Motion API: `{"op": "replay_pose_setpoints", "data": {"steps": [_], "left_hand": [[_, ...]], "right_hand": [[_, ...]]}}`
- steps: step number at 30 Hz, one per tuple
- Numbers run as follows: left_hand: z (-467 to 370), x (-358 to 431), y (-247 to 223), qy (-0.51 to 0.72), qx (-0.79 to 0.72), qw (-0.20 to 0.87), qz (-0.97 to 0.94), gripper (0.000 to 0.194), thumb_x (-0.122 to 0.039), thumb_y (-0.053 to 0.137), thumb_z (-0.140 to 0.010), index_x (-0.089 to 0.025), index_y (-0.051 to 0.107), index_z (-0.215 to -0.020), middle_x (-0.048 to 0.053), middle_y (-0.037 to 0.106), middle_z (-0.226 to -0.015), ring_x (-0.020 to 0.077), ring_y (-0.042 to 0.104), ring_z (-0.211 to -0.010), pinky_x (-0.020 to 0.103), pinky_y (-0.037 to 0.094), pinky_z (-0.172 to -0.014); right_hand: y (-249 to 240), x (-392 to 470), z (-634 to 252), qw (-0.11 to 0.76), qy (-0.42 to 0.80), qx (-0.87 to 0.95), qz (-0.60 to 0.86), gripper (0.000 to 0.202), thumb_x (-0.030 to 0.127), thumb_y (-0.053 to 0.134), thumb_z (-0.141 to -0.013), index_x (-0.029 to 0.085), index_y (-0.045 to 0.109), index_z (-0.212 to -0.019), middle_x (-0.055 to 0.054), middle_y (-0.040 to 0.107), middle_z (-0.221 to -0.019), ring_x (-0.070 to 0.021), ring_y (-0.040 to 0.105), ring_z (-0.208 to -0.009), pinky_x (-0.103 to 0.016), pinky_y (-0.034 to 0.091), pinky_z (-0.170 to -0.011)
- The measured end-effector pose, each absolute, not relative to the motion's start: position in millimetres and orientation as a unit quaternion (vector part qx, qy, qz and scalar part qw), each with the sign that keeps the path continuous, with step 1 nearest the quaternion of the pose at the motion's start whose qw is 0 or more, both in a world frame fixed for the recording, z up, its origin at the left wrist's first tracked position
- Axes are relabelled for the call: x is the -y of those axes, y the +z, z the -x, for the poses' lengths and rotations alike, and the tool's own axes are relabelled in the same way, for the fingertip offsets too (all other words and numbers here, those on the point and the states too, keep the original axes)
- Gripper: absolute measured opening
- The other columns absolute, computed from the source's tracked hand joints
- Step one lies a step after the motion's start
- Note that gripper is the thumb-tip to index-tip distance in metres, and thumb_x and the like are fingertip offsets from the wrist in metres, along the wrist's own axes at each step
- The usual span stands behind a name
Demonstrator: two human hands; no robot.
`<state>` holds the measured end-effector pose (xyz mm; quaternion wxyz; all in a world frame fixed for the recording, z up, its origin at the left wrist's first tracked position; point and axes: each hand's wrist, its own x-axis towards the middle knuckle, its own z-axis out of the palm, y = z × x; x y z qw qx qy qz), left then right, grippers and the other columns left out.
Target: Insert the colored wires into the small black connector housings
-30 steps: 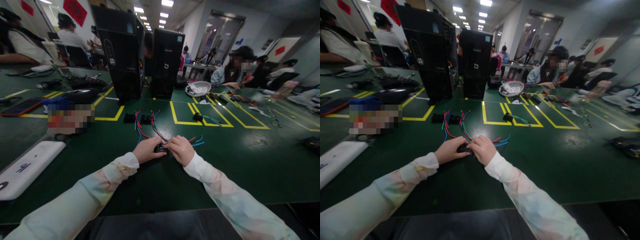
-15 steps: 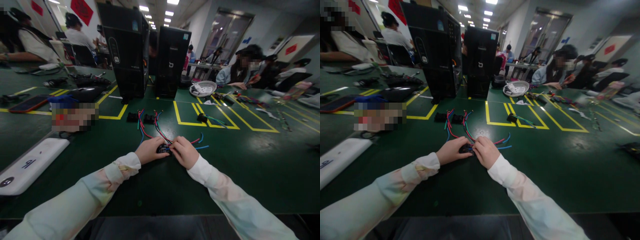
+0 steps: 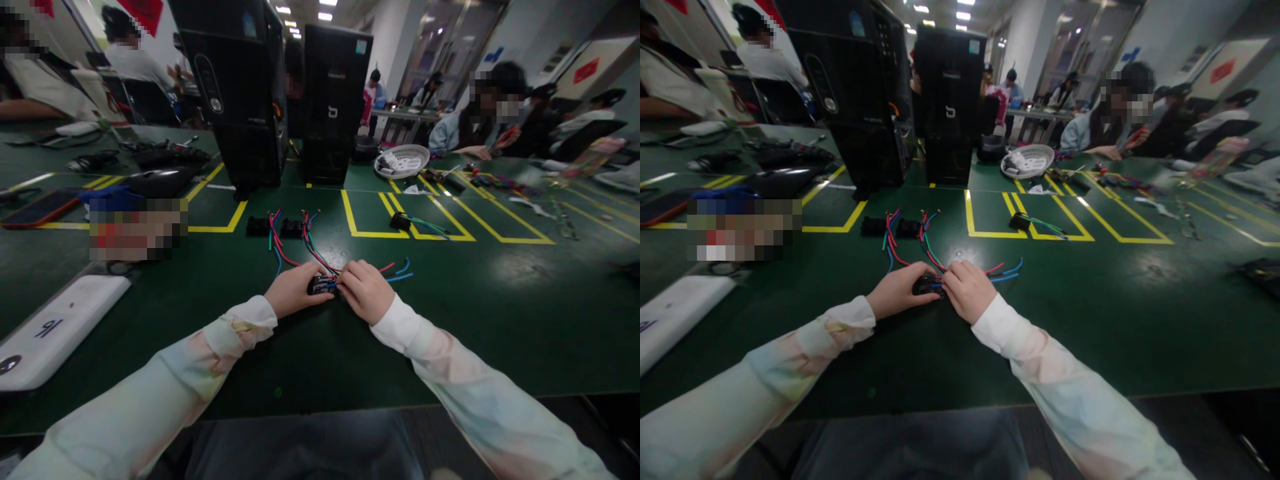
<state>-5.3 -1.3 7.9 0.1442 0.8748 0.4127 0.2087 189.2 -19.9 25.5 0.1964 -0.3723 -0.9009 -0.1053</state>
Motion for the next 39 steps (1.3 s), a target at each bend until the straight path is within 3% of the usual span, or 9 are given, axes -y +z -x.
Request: {"op": "replay_pose_setpoints", "data": {"steps": [7,17,39], "left_hand": [[3.8,-0.3,7.7,0.192,-0.419,0.131,-0.878,0.036,-0.051,0.056,-0.074,-0.019,0.05,-0.09,0.002,0.056,-0.087,0.0177,0.056,-0.079,0.026,0.041,-0.063],[4.4,-0.8,8.7,0.193,-0.413,0.142,-0.879,0.036,-0.052,0.055,-0.074,-0.019,0.05,-0.09,0.001,0.054,-0.086,0.0175,0.055,-0.078,0.026,0.041,-0.063],[5.0,-0.4,7.5,0.196,-0.411,0.134,-0.88,0.037,-0.052,0.056,-0.074,-0.019,0.049,-0.089,0.001,0.055,-0.087,0.017,0.055,-0.078,0.026,0.041,-0.064]], "right_hand": [[28.8,19.4,-191.0,0.203,-0.151,0.899,0.358,0.023,0.025,0.039,-0.09,0.016,0.056,-0.076,-0.006,0.053,-0.079,-0.0174,0.038,-0.074,-0.03,0.028,-0.064],[27.3,16.7,-192.8,0.182,-0.096,0.909,0.363,0.019,0.024,0.04,-0.089,0.018,0.058,-0.085,-0.006,0.053,-0.083,-0.0181,0.039,-0.077,-0.031,0.029,-0.066],[28.9,15.7,-194.3,0.173,-0.108,0.915,0.347,0.016,0.024,0.044,-0.088,0.018,0.058,-0.085,-0.005,0.053,-0.083,-0.0176,0.04,-0.077,-0.03,0.027,-0.065]]}}
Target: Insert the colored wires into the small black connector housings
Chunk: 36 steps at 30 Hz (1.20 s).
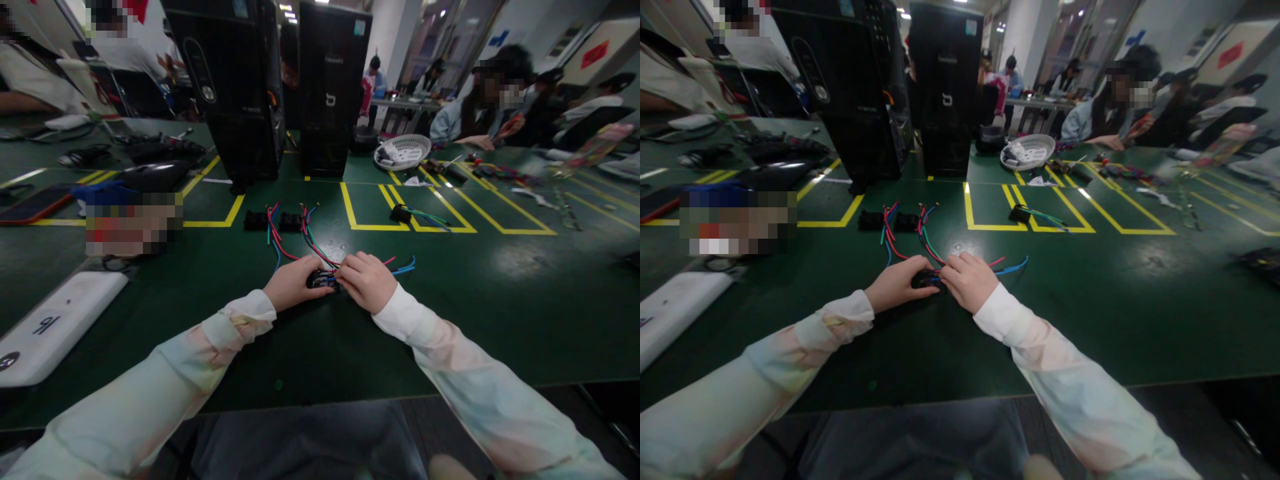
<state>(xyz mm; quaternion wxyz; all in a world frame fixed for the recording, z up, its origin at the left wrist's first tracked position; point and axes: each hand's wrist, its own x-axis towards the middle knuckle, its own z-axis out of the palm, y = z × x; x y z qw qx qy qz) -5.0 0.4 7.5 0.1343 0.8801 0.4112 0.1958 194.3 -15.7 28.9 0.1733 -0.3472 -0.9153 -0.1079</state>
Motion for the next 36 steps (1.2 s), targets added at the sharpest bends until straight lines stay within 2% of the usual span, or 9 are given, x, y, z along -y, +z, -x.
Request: {"op": "replay_pose_setpoints", "data": {"steps": [8,16,36], "left_hand": [[3.9,-0.9,8.0,0.189,-0.409,0.132,-0.883,0.036,-0.052,0.055,-0.075,-0.02,0.05,-0.09,0.001,0.054,-0.088,0.017,0.054,-0.079,0.025,0.04,-0.064],[4.5,-0.6,8.2,0.18,-0.404,0.134,-0.887,0.035,-0.051,0.054,-0.077,-0.02,0.048,-0.092,0.002,0.053,-0.09,0.0171,0.053,-0.08,0.026,0.04,-0.066],[4.0,-0.5,9.3,0.186,-0.409,0.142,-0.882,0.038,-0.053,0.054,-0.075,-0.019,0.049,-0.091,0.002,0.053,-0.088,0.0174,0.053,-0.08,0.025,0.04,-0.064]], "right_hand": [[33.4,20.4,-190.7,0.197,-0.173,0.895,0.361,0.023,0.027,0.04,-0.09,0.019,0.058,-0.078,-0.005,0.055,-0.078,-0.0181,0.039,-0.074,-0.033,0.024,-0.063],[28.9,12.7,-194.2,0.189,-0.088,0.919,0.335,0.024,0.025,0.038,-0.09,0.017,0.059,-0.083,-0.006,0.055,-0.081,-0.0175,0.039,-0.073,-0.031,0.03,-0.065],[29.9,15.8,-193.8,0.179,-0.089,0.916,0.349,0.026,0.025,0.036,-0.09,0.016,0.06,-0.087,-0.009,0.053,-0.084,-0.019,0.039,-0.076,-0.032,0.033,-0.068]]}}
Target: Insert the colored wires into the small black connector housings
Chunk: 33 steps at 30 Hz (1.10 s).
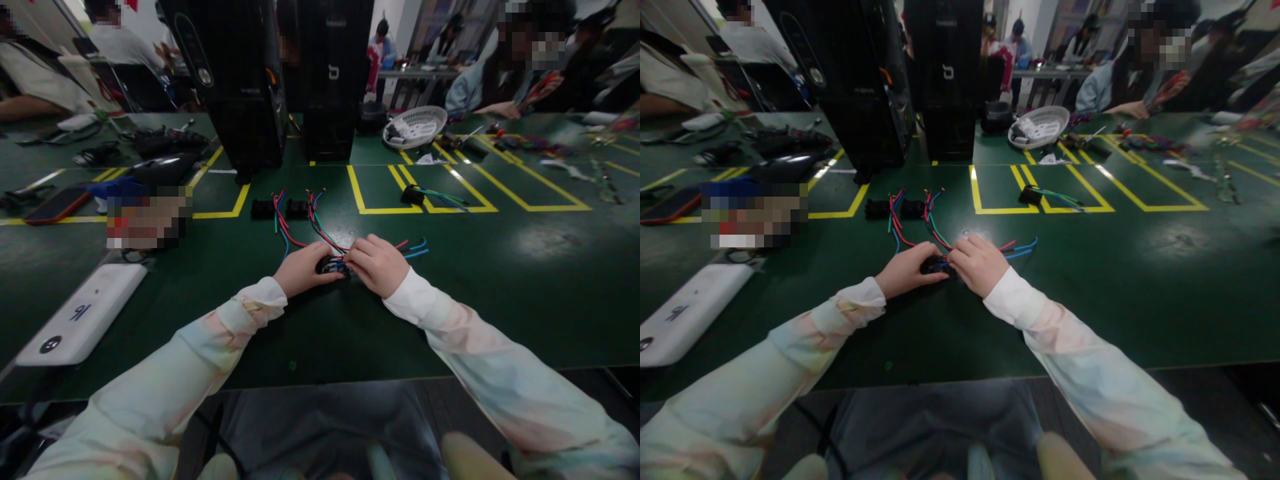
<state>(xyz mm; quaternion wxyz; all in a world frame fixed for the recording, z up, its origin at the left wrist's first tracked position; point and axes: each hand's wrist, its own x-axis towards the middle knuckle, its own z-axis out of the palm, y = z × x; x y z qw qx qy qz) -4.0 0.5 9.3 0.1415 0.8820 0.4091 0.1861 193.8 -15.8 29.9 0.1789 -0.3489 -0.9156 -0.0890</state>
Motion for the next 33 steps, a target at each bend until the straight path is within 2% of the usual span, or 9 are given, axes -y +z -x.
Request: {"op": "replay_pose_setpoints", "data": {"steps": [33], "left_hand": [[4.9,-1.7,5.8,0.193,-0.4,0.125,-0.887,0.038,-0.054,0.054,-0.075,-0.019,0.049,-0.09,0.002,0.053,-0.088,0.0168,0.054,-0.079,0.025,0.041,-0.064]], "right_hand": [[28.0,14.8,-195.7,0.188,-0.11,0.918,0.332,0.024,0.023,0.037,-0.089,0.016,0.06,-0.087,-0.008,0.053,-0.084,-0.0183,0.039,-0.075,-0.03,0.031,-0.067]]}}
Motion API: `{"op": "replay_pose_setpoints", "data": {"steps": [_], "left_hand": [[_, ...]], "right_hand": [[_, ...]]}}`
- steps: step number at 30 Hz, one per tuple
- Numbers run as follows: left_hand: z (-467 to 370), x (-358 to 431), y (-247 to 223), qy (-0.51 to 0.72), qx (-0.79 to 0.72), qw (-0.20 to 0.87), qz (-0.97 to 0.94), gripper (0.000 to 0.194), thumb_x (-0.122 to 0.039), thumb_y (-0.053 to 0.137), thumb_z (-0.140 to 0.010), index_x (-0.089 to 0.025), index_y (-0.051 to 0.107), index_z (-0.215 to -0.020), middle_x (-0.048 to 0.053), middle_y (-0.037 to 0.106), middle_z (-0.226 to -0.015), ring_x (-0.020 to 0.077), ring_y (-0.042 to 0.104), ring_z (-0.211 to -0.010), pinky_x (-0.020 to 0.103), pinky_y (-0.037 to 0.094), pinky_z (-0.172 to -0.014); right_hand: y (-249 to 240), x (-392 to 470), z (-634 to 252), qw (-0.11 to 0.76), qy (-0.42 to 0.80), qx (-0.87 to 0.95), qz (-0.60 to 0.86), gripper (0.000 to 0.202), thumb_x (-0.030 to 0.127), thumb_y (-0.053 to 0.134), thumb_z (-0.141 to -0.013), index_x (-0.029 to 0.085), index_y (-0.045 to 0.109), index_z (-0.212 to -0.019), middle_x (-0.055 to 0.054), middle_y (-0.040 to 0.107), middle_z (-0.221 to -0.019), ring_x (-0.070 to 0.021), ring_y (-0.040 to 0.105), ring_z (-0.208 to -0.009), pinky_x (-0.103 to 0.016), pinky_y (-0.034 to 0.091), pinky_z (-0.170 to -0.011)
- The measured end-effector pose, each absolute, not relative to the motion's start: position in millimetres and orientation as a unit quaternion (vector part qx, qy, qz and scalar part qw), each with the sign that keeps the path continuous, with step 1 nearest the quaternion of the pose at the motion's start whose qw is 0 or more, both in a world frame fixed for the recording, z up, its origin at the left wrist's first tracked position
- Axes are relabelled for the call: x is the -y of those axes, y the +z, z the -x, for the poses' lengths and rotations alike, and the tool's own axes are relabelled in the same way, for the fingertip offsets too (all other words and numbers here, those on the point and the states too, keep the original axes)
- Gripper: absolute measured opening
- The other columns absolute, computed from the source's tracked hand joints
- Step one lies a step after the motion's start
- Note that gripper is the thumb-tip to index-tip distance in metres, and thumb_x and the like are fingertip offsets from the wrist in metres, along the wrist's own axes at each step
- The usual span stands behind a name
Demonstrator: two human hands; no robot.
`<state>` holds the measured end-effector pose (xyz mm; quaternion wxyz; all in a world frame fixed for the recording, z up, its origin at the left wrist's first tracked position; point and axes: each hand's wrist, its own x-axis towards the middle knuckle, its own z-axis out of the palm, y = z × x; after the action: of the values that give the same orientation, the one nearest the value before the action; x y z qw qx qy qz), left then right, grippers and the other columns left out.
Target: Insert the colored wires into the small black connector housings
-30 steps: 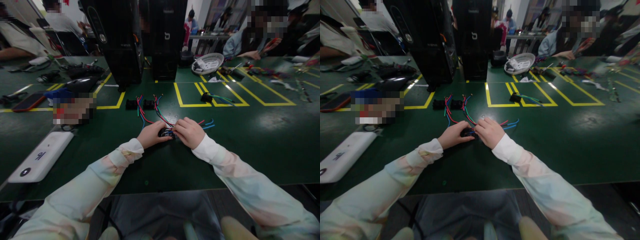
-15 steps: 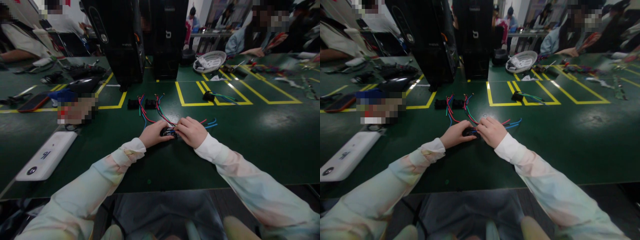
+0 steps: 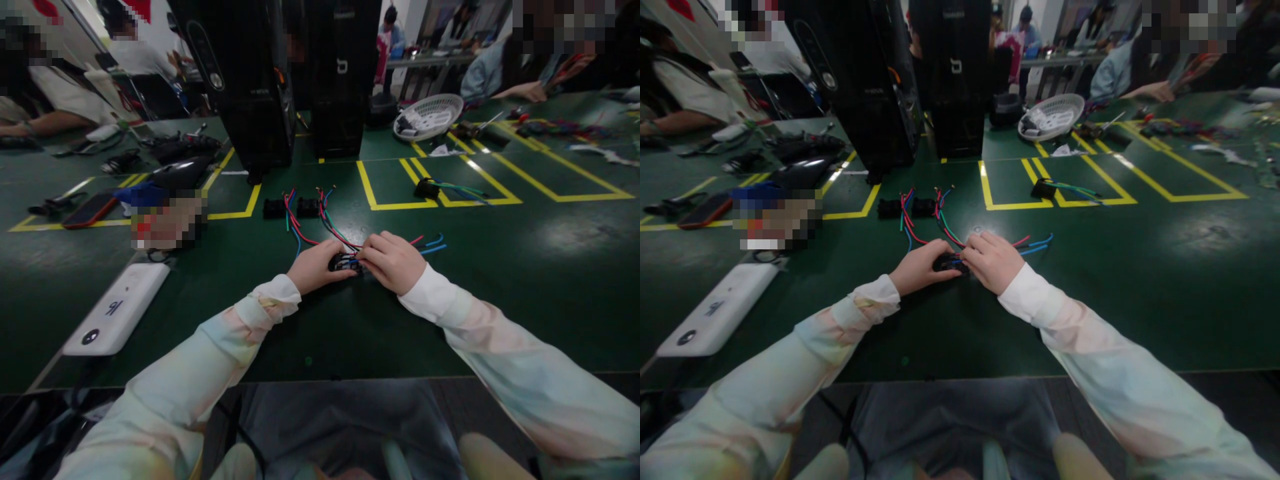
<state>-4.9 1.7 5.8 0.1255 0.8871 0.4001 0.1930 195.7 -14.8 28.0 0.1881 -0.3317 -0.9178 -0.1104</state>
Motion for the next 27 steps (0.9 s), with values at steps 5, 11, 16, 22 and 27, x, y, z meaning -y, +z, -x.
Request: {"op": "replay_pose_setpoints", "data": {"steps": [5,11,16,22,27], "left_hand": [[5.0,-2.2,4.9,0.2,-0.396,0.122,-0.888,0.038,-0.053,0.055,-0.075,-0.019,0.049,-0.09,0.002,0.053,-0.087,0.0168,0.054,-0.079,0.025,0.041,-0.064],[4.7,-1.0,6.2,0.201,-0.393,0.125,-0.889,0.036,-0.051,0.056,-0.075,-0.019,0.049,-0.09,0.001,0.054,-0.087,0.0167,0.054,-0.079,0.025,0.041,-0.064],[4.4,-0.8,7.2,0.195,-0.401,0.129,-0.886,0.037,-0.052,0.056,-0.075,-0.019,0.049,-0.09,0.002,0.054,-0.088,0.0169,0.055,-0.079,0.025,0.041,-0.063],[4.4,-0.9,8.1,0.19,-0.402,0.131,-0.886,0.037,-0.052,0.055,-0.075,-0.02,0.048,-0.09,0.001,0.054,-0.087,0.0174,0.055,-0.08,0.025,0.041,-0.063],[4.4,-1.2,7.7,0.192,-0.403,0.139,-0.884,0.036,-0.051,0.055,-0.075,-0.02,0.049,-0.091,0.002,0.054,-0.089,0.0174,0.054,-0.079,0.026,0.041,-0.064]], "right_hand": [[27.3,13.9,-195.7,0.189,-0.113,0.919,0.326,0.024,0.023,0.037,-0.089,0.015,0.06,-0.086,-0.008,0.053,-0.082,-0.0181,0.039,-0.074,-0.03,0.031,-0.066],[27.0,13.9,-195.9,0.181,-0.108,0.919,0.335,0.024,0.024,0.037,-0.09,0.016,0.06,-0.087,-0.008,0.053,-0.083,-0.0181,0.039,-0.076,-0.03,0.03,-0.067],[27.9,14.5,-195.4,0.185,-0.105,0.918,0.334,0.025,0.025,0.037,-0.09,0.016,0.06,-0.086,-0.008,0.053,-0.082,-0.0179,0.038,-0.074,-0.03,0.03,-0.066],[29.6,15.0,-194.7,0.182,-0.11,0.917,0.339,0.028,0.026,0.035,-0.091,0.015,0.061,-0.086,-0.009,0.054,-0.084,-0.0176,0.039,-0.074,-0.03,0.03,-0.067],[29.2,16.0,-194.4,0.177,-0.118,0.915,0.343,0.026,0.025,0.036,-0.091,0.016,0.06,-0.086,-0.008,0.054,-0.084,-0.0182,0.039,-0.076,-0.03,0.029,-0.066]]}}
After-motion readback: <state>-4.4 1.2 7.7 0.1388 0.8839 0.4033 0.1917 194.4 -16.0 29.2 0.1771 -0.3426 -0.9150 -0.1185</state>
